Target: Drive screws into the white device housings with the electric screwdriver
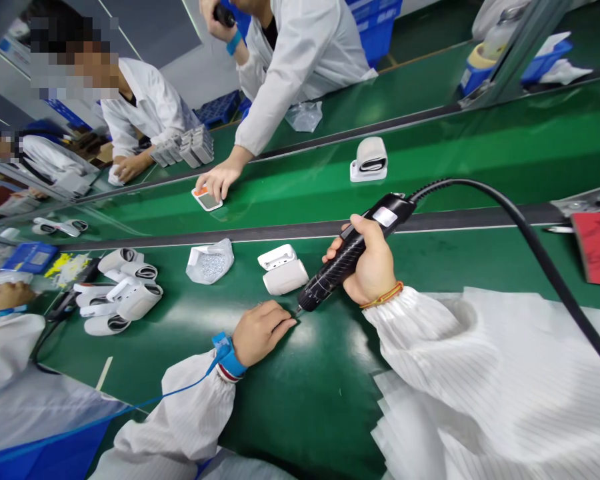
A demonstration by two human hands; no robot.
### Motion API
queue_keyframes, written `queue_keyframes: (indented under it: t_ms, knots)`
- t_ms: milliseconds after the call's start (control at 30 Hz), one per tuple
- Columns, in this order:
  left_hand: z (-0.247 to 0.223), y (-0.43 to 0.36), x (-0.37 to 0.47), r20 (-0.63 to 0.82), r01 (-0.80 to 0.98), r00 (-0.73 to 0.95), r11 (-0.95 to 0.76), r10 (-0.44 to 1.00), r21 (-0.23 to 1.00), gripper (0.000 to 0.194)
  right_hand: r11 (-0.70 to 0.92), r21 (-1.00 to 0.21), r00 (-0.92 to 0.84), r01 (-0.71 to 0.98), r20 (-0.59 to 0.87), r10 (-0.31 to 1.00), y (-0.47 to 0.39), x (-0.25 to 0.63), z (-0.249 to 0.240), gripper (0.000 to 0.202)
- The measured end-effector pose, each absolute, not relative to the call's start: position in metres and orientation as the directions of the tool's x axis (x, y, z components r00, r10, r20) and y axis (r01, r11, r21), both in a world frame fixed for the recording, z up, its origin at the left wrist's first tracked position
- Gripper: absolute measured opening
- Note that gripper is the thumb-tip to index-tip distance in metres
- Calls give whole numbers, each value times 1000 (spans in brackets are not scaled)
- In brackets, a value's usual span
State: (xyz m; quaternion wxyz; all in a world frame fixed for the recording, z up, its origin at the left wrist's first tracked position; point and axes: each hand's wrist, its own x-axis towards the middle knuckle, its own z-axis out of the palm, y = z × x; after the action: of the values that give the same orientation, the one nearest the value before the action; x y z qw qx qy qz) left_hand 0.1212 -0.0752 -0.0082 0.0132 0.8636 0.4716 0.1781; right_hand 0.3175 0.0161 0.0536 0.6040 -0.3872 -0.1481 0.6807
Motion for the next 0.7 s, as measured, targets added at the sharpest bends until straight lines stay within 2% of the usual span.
queue_keyframes:
  t_ms: [233, 367, 467, 533, 633, 700]
  knots:
    - [-8, -74, 124, 327, 801, 451, -538, 830, 261, 33, -44, -753, 63, -656, -114, 992, -8, 310, 72, 31]
    - [-3, -74, 123, 459, 739, 382, -563, 802, 370, 32, 34, -775, 44, -631, 8, 999, -14, 312, 83, 27]
    - [1, -64, 119, 642, 780, 210, -522, 737, 345, 67, 159, -769, 75, -620, 144, 987, -15, 319, 96, 20]
    - [-1, -52, 116, 691, 838, 136, -454, 710, 301, 93, 249, -768, 116, -591, 224, 968, -15, 325, 110, 16]
    - [-7, -30, 117, 623, 882, 178, -404, 762, 242, 120, 326, -785, 179, -527, 272, 945, -19, 333, 131, 17]
    - [-11, -19, 122, 551, 886, 220, -401, 805, 232, 121, 341, -799, 207, -495, 272, 940, -22, 339, 142, 20]
